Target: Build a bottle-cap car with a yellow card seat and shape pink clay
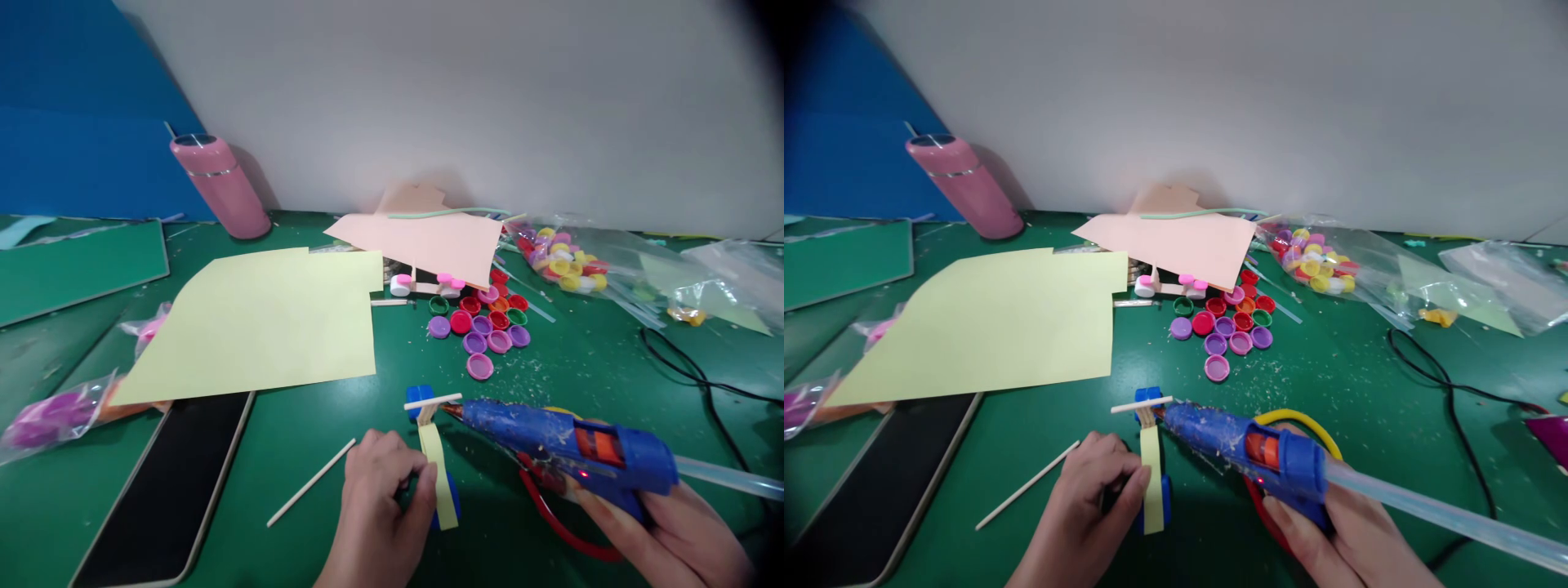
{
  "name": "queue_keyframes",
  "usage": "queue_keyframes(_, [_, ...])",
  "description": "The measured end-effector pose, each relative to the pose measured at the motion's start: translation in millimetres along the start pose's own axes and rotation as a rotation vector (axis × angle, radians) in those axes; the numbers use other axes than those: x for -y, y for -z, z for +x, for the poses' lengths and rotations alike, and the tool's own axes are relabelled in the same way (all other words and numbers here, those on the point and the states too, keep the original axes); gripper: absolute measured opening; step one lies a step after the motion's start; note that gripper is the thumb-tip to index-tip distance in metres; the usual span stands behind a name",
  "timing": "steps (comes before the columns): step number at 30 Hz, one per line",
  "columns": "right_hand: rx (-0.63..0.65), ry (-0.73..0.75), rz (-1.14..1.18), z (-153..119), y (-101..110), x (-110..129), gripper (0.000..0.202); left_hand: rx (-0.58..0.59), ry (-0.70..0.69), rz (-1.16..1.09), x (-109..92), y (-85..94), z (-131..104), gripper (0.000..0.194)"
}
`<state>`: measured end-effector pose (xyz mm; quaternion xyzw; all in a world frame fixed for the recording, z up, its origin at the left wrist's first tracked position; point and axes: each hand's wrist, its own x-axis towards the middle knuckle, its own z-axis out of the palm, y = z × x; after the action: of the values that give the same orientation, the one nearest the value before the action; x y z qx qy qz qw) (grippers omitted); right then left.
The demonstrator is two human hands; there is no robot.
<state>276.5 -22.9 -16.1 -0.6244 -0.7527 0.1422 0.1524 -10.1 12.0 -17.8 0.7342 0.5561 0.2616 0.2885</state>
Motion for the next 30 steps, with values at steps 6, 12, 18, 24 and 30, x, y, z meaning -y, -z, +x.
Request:
queue_keyframes(6, [-0.001,-0.053,0.025,1,1,8,0.026,0.017,0.013,-0.008,-1,1.3,0,0.026])
queue_keyframes(12, [0.071,-0.024,0.075,-1,-5,3,0.027,0.009,0.004,-0.007,-1,0.8,0,0.024])
queue_keyframes(18, [0.220,-0.001,0.113,7,0,28,0.028,0.010,-0.003,-0.002,2,-1.6,-1,0.022])
queue_keyframes(24, [0.195,-0.002,0.101,7,3,36,0.027,0.016,0.000,-0.010,3,-1.7,-2,0.022])
queue_keyframes(30, [0.187,0.130,0.055,14,4,23,0.027,0.023,0.004,-0.021,1,-1.1,-1,0.024])
